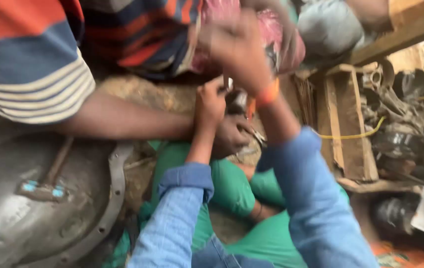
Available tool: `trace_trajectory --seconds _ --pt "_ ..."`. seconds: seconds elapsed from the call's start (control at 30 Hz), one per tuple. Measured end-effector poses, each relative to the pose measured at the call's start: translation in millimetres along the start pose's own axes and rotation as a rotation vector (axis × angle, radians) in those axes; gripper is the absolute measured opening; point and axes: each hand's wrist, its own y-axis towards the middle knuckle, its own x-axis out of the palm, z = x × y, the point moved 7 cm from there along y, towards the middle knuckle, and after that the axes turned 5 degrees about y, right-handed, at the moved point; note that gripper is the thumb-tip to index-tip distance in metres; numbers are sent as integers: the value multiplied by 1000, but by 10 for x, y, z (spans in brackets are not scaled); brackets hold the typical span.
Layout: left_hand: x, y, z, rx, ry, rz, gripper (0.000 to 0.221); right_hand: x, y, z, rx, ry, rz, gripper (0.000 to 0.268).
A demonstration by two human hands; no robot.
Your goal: Disassembling and repairing a motorcycle starter motor using hand tools.
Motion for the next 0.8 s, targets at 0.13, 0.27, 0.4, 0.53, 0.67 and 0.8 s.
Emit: trace_trajectory --seconds 0.13,0.27,0.4,0.53,0.67,0.8 --pt "-138 158 400 -73 -19 -59 24 -207 446 625 388 515 91 20" --pt "-63 120 295 -150 52 -72 22 -230 709 1354 463 355 45 28" --pt "12 132 160 -99 41 -1 23 309 954 870 -24 -525 -248 18" --pt "48 258 53 -165 85 -33 24 758 942 914 342 98 -482 31" --pt "73 235 -53 -240 121 -133 24 865 871 739 436 19 -594 48" --pt "156 144 -60 -202 -22 -146 28 708 842 699 484 -62 -463 35"
